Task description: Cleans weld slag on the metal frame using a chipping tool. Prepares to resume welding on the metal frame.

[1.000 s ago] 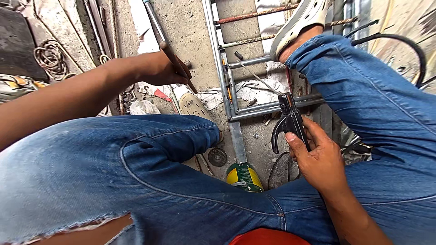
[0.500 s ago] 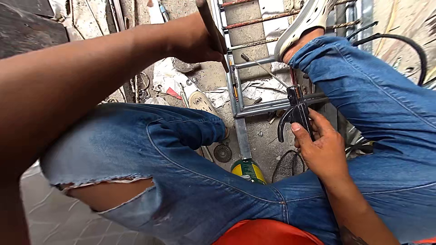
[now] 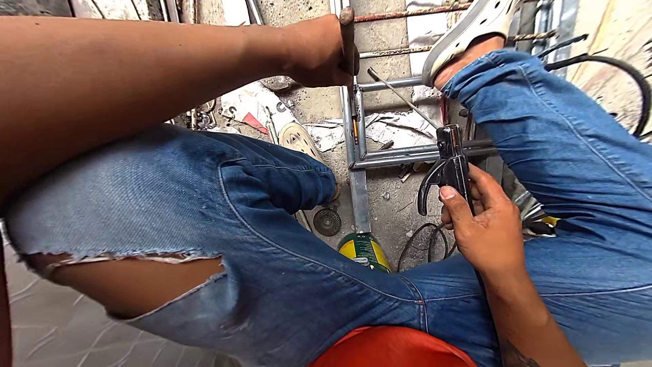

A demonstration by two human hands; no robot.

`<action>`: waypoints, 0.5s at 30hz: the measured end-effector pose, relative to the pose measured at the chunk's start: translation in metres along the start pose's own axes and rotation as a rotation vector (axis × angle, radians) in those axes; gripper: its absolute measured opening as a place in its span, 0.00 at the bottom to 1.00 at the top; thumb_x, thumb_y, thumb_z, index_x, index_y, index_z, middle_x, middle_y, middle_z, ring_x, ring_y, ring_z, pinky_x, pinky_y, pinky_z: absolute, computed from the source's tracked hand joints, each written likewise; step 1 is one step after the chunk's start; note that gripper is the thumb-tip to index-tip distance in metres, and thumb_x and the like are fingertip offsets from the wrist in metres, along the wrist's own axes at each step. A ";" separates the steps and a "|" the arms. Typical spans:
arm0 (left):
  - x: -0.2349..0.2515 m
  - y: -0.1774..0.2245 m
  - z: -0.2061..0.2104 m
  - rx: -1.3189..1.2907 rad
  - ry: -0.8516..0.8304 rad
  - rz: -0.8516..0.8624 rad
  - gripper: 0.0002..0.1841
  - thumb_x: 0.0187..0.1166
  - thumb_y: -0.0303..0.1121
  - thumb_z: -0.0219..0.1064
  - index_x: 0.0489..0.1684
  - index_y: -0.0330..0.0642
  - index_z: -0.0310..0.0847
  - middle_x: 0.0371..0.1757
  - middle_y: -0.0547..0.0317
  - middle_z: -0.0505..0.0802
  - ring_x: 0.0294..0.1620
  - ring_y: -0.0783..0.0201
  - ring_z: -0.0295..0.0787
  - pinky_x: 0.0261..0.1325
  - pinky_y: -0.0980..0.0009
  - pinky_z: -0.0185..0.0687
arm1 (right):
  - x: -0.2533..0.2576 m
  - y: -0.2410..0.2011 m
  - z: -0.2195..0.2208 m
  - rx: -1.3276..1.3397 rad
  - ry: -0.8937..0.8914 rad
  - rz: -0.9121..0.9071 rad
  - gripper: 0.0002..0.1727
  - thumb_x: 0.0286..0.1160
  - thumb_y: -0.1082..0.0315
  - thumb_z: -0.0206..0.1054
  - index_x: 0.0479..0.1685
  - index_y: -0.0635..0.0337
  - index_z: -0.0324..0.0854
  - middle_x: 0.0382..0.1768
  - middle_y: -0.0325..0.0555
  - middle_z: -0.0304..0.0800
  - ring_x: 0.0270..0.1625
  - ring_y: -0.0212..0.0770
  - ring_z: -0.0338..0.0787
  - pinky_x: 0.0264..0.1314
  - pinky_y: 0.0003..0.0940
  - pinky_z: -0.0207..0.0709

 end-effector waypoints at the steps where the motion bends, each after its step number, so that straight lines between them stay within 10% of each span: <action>1: 0.001 0.003 0.000 0.004 -0.002 0.013 0.09 0.83 0.36 0.64 0.44 0.46 0.91 0.34 0.62 0.91 0.35 0.66 0.85 0.43 0.59 0.78 | 0.000 -0.001 0.000 -0.003 0.000 -0.003 0.33 0.79 0.45 0.64 0.79 0.54 0.75 0.34 0.34 0.90 0.23 0.26 0.86 0.24 0.25 0.84; 15: 0.007 0.002 -0.002 0.015 -0.016 0.005 0.08 0.81 0.35 0.65 0.43 0.46 0.91 0.32 0.61 0.90 0.34 0.64 0.86 0.42 0.58 0.78 | 0.001 0.003 -0.001 -0.012 0.012 0.005 0.34 0.79 0.44 0.64 0.79 0.54 0.76 0.35 0.34 0.91 0.23 0.25 0.87 0.24 0.25 0.85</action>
Point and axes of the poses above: each hand's wrist, its own x-axis towards the middle knuckle, its own z-axis out of the palm, y = z × x, the point moved 10 cm from there along x, towards the middle knuckle
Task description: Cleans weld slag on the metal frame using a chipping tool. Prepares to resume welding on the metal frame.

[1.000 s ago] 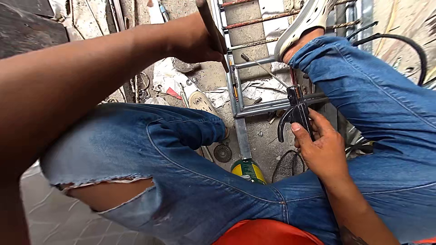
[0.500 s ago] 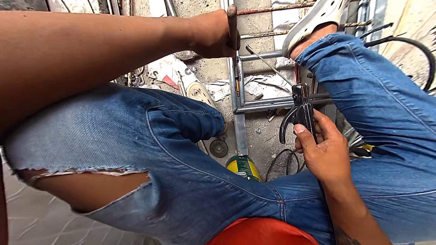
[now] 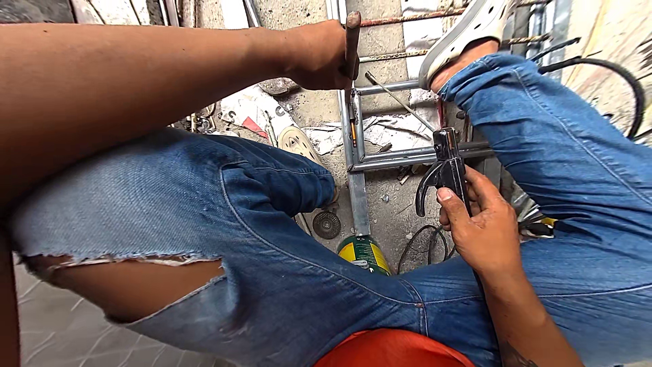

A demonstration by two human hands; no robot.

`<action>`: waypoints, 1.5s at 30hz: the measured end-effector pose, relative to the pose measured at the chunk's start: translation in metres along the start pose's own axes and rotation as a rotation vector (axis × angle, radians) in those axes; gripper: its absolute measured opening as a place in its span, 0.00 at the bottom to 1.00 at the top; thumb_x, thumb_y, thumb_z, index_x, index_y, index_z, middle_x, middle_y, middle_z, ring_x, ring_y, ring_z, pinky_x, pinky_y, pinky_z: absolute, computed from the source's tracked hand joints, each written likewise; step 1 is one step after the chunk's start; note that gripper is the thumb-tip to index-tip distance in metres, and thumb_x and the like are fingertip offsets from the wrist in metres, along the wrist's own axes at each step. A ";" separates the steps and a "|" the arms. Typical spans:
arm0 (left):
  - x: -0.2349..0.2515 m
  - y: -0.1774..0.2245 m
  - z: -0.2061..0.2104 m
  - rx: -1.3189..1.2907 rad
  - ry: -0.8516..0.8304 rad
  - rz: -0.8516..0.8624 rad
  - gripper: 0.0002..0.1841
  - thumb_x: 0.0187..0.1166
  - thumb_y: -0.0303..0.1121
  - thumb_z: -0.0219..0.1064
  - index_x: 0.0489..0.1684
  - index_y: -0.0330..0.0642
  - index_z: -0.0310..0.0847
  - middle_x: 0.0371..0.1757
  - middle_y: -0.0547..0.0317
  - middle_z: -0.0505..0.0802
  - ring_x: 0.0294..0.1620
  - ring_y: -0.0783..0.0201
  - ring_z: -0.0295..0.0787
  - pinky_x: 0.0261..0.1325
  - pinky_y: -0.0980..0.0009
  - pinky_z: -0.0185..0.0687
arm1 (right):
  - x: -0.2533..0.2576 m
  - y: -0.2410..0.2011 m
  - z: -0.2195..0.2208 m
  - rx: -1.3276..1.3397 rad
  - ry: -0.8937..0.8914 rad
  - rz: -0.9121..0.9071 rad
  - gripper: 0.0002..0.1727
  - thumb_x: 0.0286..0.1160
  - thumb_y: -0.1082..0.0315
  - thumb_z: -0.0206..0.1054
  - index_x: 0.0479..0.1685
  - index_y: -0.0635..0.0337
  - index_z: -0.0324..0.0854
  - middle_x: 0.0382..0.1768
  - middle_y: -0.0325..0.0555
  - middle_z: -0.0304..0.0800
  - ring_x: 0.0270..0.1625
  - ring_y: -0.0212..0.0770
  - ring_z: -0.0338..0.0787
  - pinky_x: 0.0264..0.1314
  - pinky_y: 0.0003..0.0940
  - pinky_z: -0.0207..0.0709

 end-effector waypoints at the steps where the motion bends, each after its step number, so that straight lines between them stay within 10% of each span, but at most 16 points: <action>1: 0.000 -0.003 -0.001 -0.005 -0.002 -0.018 0.08 0.81 0.35 0.65 0.44 0.47 0.91 0.32 0.61 0.90 0.34 0.65 0.86 0.41 0.58 0.78 | 0.000 0.000 0.000 0.003 0.001 0.002 0.34 0.79 0.44 0.64 0.79 0.54 0.75 0.35 0.34 0.91 0.23 0.25 0.86 0.24 0.25 0.85; 45: -0.009 -0.010 0.004 -0.012 -0.014 -0.052 0.08 0.83 0.35 0.64 0.45 0.48 0.91 0.31 0.63 0.90 0.33 0.66 0.85 0.42 0.58 0.78 | -0.001 0.000 0.002 0.000 -0.002 -0.011 0.33 0.79 0.44 0.64 0.79 0.52 0.76 0.33 0.33 0.90 0.23 0.26 0.86 0.24 0.25 0.84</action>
Point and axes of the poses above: each hand's wrist, its own x-axis towards the middle knuckle, its own z-axis out of the palm, y = z × x, the point moved 10 cm from there along x, towards the middle knuckle
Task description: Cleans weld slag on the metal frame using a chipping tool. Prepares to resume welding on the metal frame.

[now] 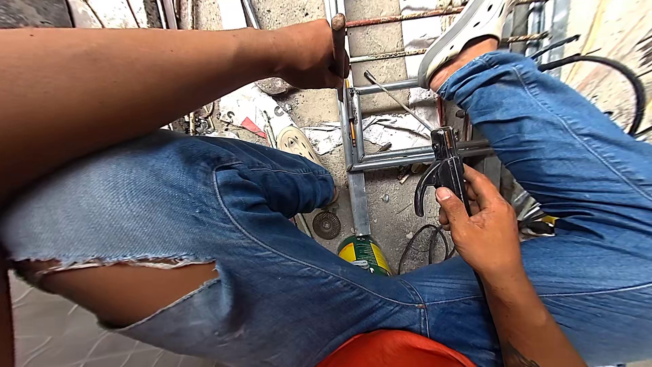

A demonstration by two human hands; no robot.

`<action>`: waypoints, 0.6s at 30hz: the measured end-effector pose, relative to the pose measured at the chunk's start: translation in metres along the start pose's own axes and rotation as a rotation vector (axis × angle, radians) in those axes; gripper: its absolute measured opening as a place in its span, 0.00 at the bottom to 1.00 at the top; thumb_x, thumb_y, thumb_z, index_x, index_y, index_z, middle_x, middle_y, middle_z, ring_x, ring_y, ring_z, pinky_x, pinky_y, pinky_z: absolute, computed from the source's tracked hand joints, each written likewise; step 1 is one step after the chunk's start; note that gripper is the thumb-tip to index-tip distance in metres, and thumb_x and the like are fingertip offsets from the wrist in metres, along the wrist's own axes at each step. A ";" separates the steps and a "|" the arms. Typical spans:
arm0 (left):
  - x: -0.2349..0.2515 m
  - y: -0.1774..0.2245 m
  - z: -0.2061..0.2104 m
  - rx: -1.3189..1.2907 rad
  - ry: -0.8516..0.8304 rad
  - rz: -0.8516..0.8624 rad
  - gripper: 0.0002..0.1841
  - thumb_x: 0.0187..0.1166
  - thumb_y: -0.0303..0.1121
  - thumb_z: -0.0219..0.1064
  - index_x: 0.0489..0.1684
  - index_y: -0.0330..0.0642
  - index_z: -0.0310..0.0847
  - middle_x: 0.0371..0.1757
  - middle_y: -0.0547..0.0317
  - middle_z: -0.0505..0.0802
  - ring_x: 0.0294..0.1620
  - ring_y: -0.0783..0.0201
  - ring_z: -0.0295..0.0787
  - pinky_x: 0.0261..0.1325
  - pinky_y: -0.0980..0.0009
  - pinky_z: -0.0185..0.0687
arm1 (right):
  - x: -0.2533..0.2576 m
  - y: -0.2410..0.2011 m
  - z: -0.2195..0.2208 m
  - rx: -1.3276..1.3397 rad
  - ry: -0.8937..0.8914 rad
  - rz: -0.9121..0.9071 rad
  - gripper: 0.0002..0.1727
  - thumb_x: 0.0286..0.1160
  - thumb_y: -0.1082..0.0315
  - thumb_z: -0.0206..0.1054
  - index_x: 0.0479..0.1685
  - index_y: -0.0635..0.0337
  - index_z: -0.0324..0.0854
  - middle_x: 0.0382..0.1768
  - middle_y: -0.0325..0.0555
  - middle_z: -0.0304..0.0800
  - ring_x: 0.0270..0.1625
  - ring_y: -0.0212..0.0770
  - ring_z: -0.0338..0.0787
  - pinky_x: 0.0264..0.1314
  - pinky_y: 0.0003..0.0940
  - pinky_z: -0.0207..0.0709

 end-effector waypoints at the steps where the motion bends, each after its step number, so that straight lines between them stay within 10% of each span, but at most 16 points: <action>1: 0.000 0.000 0.000 -0.002 0.001 0.002 0.08 0.83 0.34 0.64 0.45 0.48 0.91 0.31 0.63 0.90 0.33 0.66 0.85 0.42 0.59 0.78 | 0.000 0.000 0.000 -0.001 0.000 -0.002 0.33 0.79 0.44 0.64 0.79 0.52 0.76 0.33 0.33 0.90 0.23 0.26 0.86 0.24 0.25 0.84; 18: -0.001 -0.001 0.001 0.014 -0.018 -0.027 0.08 0.84 0.36 0.65 0.47 0.50 0.92 0.34 0.63 0.92 0.36 0.66 0.87 0.44 0.59 0.79 | 0.001 0.001 0.001 -0.014 -0.004 0.008 0.33 0.79 0.43 0.64 0.79 0.52 0.76 0.34 0.34 0.91 0.23 0.26 0.86 0.25 0.25 0.84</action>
Point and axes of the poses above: each hand's wrist, its own x-axis towards the middle knuckle, its own z-axis out of the palm, y = z × x, the point moved 10 cm from there along x, towards the middle knuckle
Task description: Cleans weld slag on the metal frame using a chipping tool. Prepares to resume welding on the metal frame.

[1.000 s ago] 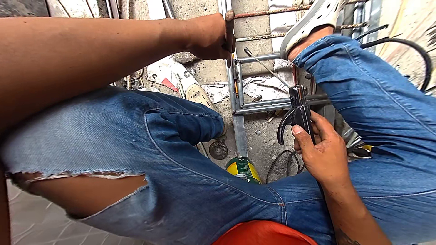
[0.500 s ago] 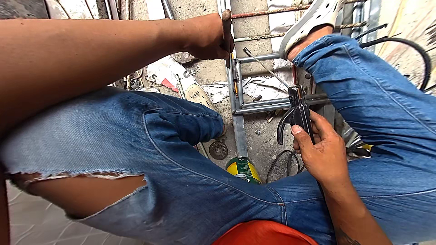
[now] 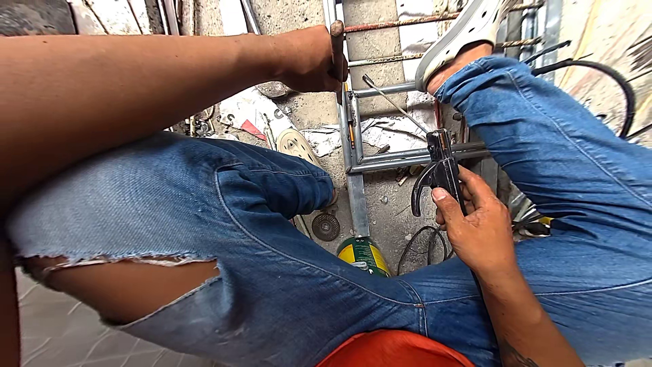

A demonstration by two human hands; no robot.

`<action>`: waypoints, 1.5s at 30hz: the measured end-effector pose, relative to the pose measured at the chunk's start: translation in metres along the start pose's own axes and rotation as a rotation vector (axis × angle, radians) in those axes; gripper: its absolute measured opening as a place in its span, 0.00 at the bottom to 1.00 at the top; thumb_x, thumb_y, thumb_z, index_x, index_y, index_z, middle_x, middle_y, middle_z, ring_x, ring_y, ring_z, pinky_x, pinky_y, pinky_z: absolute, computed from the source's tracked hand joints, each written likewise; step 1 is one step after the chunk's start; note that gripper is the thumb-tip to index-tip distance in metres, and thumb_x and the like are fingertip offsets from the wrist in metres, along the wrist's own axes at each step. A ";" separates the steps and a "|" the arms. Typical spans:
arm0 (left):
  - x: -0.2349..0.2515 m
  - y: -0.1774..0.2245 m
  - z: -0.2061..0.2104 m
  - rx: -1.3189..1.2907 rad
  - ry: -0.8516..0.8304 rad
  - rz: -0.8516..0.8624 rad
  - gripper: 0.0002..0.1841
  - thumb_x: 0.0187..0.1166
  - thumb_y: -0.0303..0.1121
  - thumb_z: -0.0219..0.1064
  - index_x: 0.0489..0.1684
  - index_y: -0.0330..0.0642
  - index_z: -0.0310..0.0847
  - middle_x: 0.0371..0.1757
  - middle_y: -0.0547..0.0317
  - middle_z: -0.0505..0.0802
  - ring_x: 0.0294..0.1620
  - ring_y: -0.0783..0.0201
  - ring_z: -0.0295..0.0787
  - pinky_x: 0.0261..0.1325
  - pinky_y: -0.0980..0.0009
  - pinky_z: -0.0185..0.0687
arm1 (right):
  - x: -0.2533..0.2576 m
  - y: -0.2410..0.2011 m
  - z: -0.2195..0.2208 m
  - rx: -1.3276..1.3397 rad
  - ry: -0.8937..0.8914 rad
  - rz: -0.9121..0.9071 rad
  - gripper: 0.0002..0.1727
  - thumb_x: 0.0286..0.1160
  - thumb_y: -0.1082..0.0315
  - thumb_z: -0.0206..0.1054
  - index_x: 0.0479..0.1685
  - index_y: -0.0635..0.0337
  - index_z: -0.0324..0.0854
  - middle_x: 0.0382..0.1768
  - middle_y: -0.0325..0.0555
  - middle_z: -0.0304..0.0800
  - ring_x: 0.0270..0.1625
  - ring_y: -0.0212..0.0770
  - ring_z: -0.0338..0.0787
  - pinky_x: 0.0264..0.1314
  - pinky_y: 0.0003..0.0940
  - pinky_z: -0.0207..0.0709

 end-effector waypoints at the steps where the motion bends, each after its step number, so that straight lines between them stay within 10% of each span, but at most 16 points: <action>1: 0.001 0.000 0.000 -0.002 0.002 0.002 0.08 0.84 0.36 0.65 0.47 0.50 0.91 0.34 0.63 0.92 0.36 0.66 0.87 0.44 0.59 0.79 | 0.000 0.000 0.000 0.000 0.000 0.000 0.33 0.79 0.44 0.64 0.79 0.52 0.76 0.34 0.34 0.91 0.23 0.26 0.86 0.24 0.25 0.84; 45: -0.001 0.002 0.000 0.019 0.033 0.057 0.09 0.84 0.35 0.64 0.44 0.48 0.92 0.33 0.63 0.92 0.35 0.65 0.87 0.43 0.58 0.79 | -0.002 -0.001 0.000 -0.037 0.003 0.005 0.33 0.79 0.42 0.63 0.79 0.50 0.76 0.34 0.34 0.91 0.25 0.26 0.88 0.27 0.26 0.85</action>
Point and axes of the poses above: each hand's wrist, its own x-axis towards the middle knuckle, its own z-axis out of the palm, y = z × x, the point moved 10 cm from there along x, towards the middle knuckle
